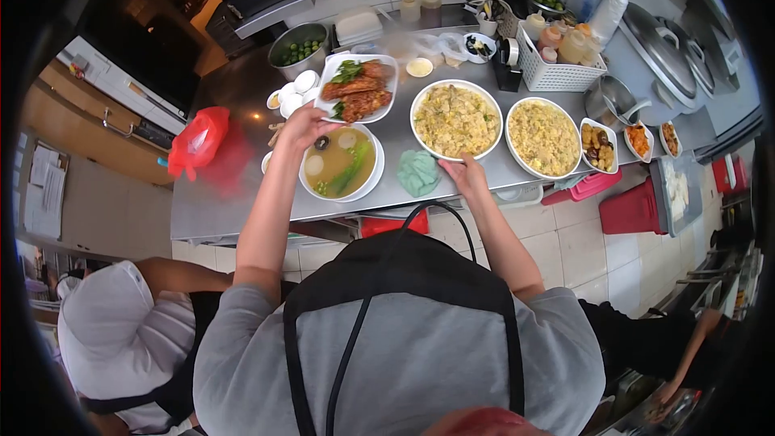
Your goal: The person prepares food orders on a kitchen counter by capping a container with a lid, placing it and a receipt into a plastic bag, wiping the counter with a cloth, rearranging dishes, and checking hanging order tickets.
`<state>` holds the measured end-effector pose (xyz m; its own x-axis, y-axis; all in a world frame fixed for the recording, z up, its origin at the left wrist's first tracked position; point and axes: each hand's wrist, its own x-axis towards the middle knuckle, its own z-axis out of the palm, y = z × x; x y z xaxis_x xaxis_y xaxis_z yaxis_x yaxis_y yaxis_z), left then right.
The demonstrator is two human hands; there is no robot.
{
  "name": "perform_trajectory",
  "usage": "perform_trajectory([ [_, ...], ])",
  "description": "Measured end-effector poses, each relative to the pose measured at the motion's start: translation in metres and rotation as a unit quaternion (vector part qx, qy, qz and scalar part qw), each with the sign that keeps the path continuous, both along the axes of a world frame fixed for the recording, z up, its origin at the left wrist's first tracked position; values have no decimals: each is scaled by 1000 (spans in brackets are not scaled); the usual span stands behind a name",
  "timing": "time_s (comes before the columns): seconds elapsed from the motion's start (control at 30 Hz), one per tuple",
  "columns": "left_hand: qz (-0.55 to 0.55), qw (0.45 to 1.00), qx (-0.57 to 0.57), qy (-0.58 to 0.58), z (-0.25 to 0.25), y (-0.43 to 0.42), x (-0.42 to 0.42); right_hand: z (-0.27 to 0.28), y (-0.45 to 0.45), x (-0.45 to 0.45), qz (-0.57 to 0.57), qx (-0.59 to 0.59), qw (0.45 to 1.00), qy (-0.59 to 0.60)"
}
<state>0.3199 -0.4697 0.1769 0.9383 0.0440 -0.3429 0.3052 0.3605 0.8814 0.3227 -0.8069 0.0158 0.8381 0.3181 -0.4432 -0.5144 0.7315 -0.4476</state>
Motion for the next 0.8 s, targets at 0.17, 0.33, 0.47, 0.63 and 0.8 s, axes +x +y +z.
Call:
perform_trajectory([
  [0.17,-97,991,67,70,-18,-10,35,2,16,32,-64,-50,996,-25],
  [0.33,-179,976,102,75,-29,-19,67,2,21,70,-99,-46,994,-2],
  [0.47,-207,967,102,104,-40,-16,93,-2,22,88,-110,-30,993,-1],
  [0.63,-219,964,117,96,-16,-46,91,-11,6,85,-21,2,1000,-16],
  [0.8,-268,952,99,107,-49,-47,117,5,-6,53,75,-64,995,-19],
])
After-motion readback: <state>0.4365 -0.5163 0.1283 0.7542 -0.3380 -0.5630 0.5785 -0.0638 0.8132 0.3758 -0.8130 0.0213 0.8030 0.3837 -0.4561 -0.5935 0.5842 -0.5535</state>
